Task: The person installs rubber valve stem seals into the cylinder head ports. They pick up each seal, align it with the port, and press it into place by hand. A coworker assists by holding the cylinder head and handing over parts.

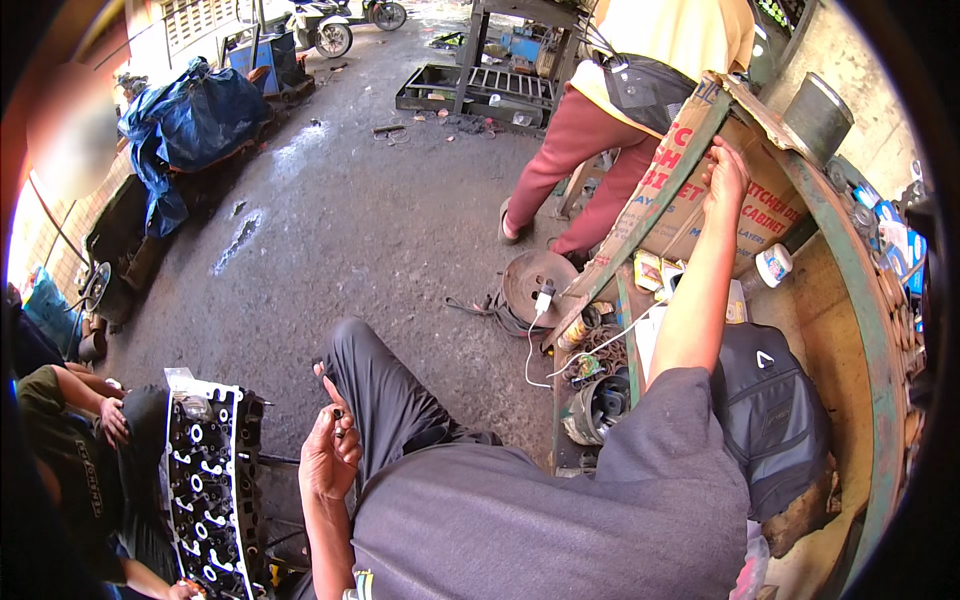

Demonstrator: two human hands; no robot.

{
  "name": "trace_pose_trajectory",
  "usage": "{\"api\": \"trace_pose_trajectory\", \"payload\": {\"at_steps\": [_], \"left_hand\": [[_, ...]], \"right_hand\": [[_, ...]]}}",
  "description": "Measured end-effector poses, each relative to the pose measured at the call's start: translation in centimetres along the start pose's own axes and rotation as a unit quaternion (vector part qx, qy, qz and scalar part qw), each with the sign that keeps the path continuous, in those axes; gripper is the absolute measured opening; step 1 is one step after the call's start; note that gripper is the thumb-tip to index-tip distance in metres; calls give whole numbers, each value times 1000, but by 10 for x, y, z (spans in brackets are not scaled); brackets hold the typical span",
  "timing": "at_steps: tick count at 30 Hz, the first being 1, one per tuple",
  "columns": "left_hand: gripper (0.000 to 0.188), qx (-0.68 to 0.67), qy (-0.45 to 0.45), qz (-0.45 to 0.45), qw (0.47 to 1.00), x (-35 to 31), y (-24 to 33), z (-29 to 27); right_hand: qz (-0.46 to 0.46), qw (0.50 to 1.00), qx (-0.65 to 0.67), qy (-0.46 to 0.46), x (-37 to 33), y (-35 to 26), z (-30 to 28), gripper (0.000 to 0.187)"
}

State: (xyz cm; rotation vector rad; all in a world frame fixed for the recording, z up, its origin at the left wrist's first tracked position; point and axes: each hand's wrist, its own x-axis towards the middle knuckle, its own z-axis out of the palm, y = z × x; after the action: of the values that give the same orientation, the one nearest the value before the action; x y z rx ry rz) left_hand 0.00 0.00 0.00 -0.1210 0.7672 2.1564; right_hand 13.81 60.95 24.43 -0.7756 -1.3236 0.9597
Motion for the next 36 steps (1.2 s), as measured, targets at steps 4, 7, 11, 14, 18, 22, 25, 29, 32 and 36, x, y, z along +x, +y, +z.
{"api": "trace_pose_trajectory", "payload": {"at_steps": [4,7,11,14,18,22,25,29,32,36], "left_hand": [[21,16,6,9,1000,-2,2,2],[22,29,16,38,999,0,3,2],[23,43,39,81,995,-4,10,5],[26,55,39,118,991,-12,22,14],[26,87,115,176,974,-31,39,40],[23,93,98,274,952,-42,55,38],[25,56,97,342,933,-65,64,29],[25,5,179,377,909,-104,46,16],[25,43,239,433,868,-114,38,9],[24,103,306,467,823,-117,34,6]], "right_hand": [[2,1000,13,0,-5,3,-1,30],[9,997,78,-8,-14,-1,-3,31],[109,925,308,-196,-57,-19,-13,41],[128,823,403,-379,-106,-32,3,44],[211,742,430,-469,-183,-44,53,48],[312,621,359,-623,-314,-50,127,57],[399,513,265,-713,-428,-56,154,57],[436,368,275,-774,-493,-71,161,54],[444,313,250,-802,-517,-78,165,55],[488,280,219,-797,-544,-79,166,59]]}}
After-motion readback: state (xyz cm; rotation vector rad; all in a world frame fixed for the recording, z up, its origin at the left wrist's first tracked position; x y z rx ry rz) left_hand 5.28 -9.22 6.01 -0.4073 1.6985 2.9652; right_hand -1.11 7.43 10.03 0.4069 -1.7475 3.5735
